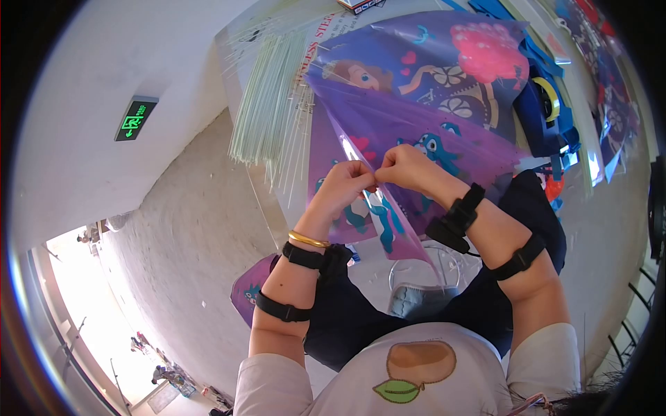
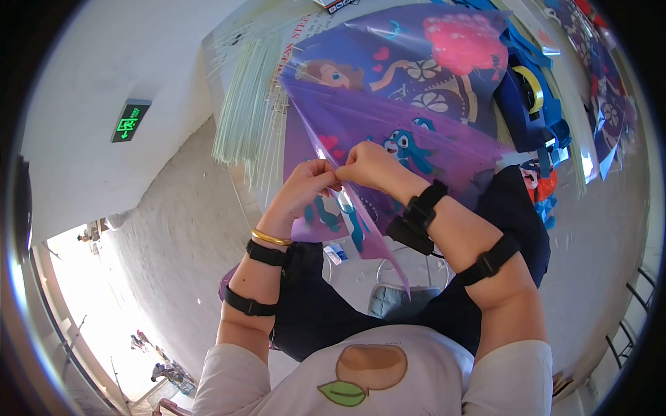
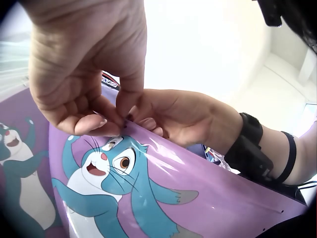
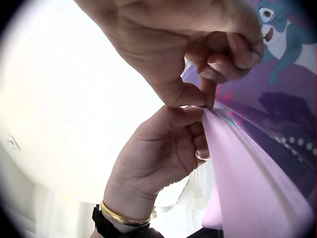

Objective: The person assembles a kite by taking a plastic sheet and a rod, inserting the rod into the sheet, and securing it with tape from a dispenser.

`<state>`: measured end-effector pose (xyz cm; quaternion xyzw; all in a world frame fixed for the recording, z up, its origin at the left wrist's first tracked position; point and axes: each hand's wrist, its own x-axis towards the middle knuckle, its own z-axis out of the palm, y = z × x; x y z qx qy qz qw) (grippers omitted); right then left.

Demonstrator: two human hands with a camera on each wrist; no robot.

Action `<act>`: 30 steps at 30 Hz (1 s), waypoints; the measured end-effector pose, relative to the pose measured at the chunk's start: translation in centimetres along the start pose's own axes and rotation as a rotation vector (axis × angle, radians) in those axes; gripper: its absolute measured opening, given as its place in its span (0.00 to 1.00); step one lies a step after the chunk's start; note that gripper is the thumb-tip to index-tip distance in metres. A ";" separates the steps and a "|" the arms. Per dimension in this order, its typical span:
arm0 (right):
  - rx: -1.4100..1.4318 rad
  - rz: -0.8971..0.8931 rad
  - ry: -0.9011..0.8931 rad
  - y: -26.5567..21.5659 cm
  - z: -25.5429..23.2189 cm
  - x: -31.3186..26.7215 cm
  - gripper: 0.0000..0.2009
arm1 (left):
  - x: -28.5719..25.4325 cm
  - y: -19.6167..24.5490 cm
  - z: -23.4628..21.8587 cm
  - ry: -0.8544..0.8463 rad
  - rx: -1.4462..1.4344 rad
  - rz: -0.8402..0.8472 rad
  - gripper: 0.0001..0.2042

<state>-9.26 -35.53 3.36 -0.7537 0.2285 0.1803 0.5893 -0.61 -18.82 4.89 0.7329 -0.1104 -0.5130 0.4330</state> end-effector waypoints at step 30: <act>-0.078 -0.106 -0.071 -0.4 -1.1 -0.5 0.12 | 0.1 -0.3 -0.4 0.016 -0.037 -0.094 0.05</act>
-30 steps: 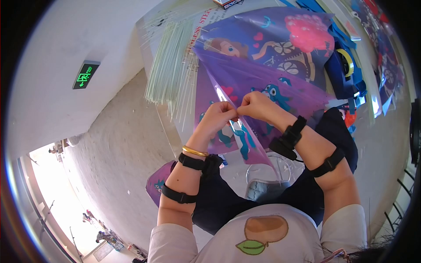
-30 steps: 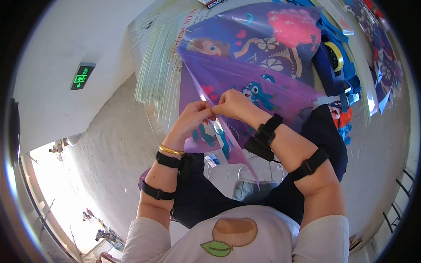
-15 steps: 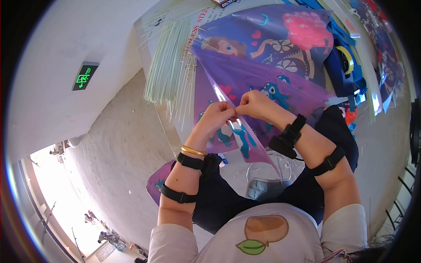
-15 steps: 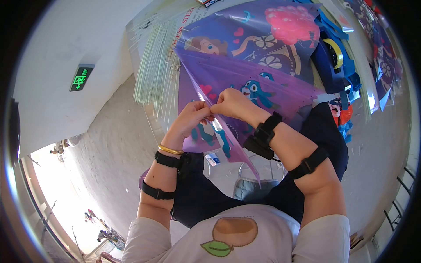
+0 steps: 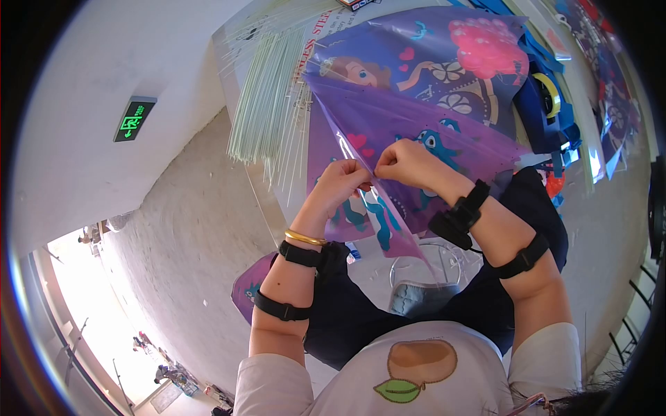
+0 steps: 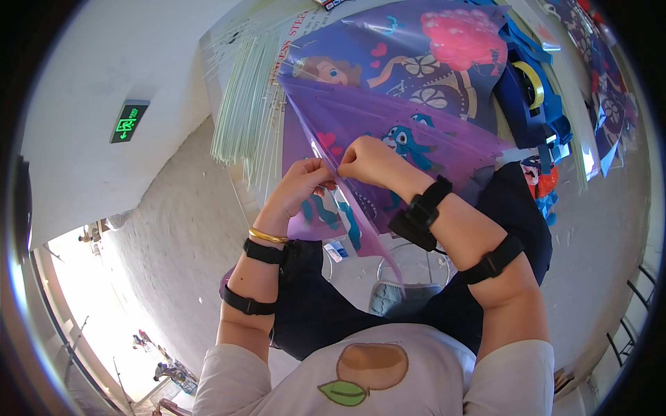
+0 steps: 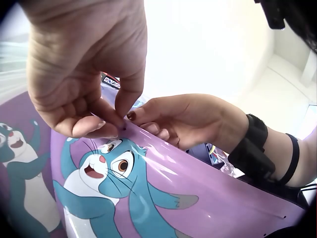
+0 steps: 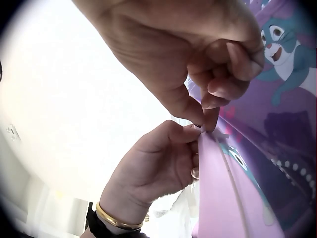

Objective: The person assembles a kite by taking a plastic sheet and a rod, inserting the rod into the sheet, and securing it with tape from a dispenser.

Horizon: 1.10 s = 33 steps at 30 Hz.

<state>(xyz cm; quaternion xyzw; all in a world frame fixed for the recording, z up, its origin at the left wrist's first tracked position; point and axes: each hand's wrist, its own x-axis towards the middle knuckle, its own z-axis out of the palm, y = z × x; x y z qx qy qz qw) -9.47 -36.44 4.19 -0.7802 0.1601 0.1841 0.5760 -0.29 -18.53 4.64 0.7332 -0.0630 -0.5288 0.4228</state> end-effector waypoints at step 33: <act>-0.168 0.038 0.162 0.1 1.7 -0.2 0.13 | 0.5 0.2 0.9 -0.016 -0.030 -0.079 0.09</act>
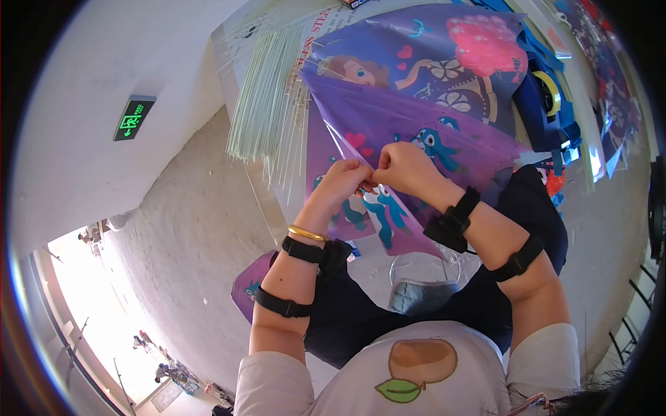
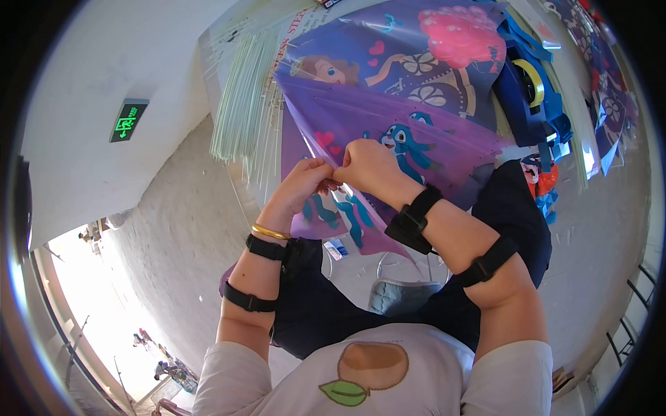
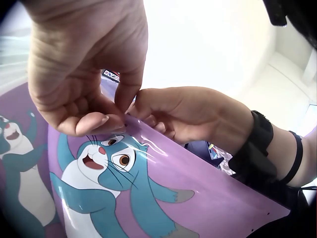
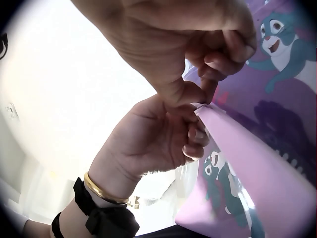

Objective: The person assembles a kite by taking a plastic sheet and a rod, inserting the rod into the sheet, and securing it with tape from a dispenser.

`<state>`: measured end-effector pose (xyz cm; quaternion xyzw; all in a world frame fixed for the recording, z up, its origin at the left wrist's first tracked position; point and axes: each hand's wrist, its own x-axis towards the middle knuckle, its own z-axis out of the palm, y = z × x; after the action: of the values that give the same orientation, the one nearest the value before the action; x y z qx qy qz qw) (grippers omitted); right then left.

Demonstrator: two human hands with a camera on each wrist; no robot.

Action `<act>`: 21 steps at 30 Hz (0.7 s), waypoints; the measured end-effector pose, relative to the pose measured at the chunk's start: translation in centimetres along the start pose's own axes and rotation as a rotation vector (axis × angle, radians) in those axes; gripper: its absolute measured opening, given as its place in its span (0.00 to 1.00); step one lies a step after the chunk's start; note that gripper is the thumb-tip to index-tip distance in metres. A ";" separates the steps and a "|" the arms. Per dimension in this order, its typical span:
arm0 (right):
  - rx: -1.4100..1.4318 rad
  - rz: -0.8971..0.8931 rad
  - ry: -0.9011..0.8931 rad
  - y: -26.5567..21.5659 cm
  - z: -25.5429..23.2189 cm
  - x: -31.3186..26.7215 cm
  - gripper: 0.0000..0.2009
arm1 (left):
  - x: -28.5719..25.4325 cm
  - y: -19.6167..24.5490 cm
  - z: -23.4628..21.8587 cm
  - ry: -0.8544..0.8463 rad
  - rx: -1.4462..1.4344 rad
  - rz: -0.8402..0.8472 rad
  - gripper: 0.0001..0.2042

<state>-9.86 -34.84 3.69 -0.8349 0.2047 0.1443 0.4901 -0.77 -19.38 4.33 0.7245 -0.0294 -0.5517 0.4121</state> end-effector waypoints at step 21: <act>0.135 -0.004 -0.039 0.9 -0.6 0.2 0.12 | 0.2 0.0 -0.5 -0.017 -0.068 -0.045 0.10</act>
<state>-10.07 -35.82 3.26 -0.7975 0.2027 0.1453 0.5493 -0.31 -19.19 4.20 0.7058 0.0020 -0.5678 0.4237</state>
